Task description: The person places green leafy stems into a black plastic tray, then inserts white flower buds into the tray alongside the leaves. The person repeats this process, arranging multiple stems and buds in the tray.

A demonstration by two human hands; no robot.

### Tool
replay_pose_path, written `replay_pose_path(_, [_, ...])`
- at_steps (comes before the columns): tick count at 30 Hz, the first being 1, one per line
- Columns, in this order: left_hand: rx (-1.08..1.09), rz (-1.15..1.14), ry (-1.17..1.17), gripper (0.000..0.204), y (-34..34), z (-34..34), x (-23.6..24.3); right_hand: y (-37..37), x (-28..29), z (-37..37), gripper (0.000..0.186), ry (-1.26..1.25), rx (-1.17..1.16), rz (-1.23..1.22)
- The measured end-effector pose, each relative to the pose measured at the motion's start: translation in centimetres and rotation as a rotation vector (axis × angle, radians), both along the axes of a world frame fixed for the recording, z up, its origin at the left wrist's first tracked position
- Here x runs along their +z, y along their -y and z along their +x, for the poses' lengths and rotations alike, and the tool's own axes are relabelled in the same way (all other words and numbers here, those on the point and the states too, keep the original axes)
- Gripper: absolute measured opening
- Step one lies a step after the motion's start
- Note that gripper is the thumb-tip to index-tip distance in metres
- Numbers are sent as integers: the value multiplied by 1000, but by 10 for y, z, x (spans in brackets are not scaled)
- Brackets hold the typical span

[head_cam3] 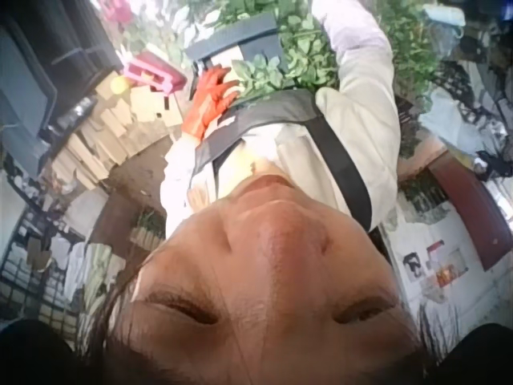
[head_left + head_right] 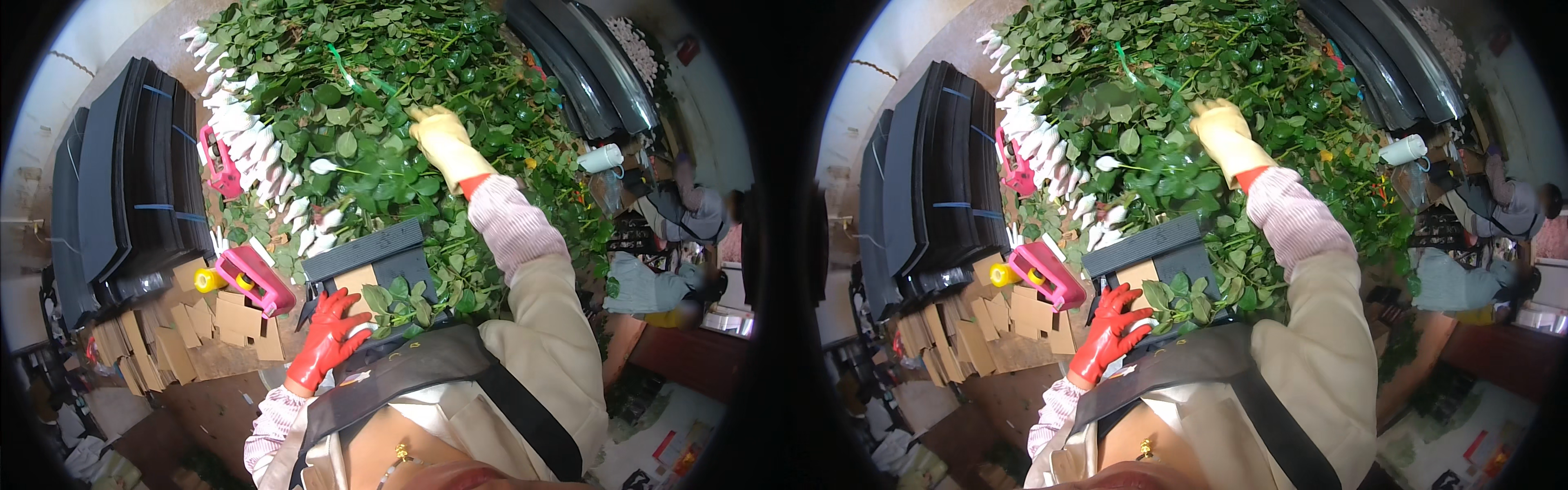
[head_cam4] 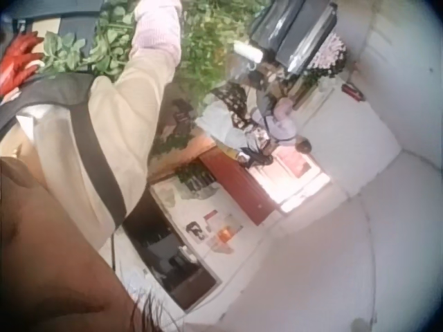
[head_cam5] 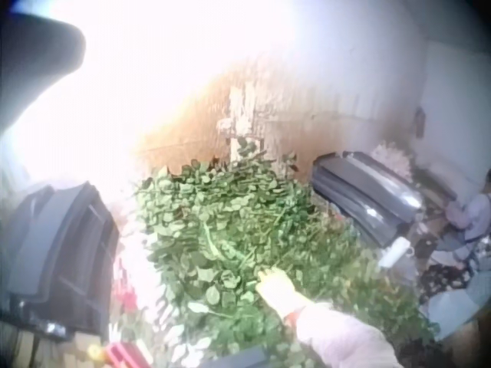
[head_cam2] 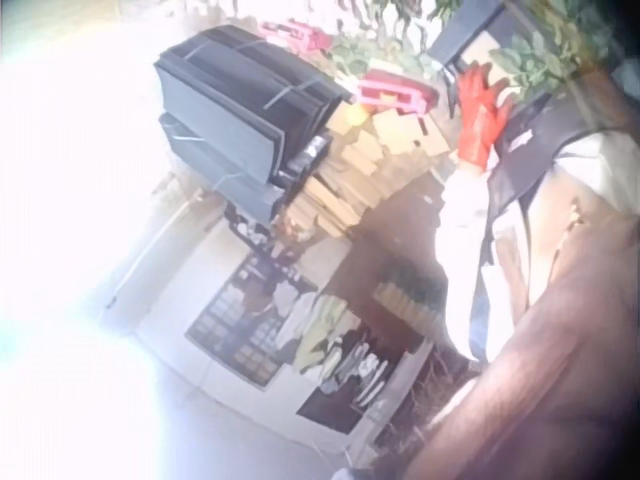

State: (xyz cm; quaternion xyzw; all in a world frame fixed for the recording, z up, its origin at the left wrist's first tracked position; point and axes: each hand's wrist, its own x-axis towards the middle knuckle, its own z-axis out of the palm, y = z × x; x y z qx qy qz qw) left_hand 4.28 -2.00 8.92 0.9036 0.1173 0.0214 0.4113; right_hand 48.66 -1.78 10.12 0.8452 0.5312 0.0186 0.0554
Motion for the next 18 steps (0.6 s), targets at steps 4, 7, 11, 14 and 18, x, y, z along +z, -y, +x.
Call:
replay_pose_path(4, [19,7,44,32,2,1,-3,32,71,-34,25,80,384,186])
replay_pose_path(7, [-2,22,56,32,1,1,-8,33,66,-20,28,35,97,-204])
replay_pose_path(11, [-13,68,93,30,-2,0,-7,70,83,-6,39,69,-33,446])
replay_pose_path(14, [-9,48,132,33,-2,2,-13,107,100,-26,42,-282,35,816])
replay_pose_path(18, [22,-16,111,52,-3,-3,-22,168,122,-61,46,-540,248,657])
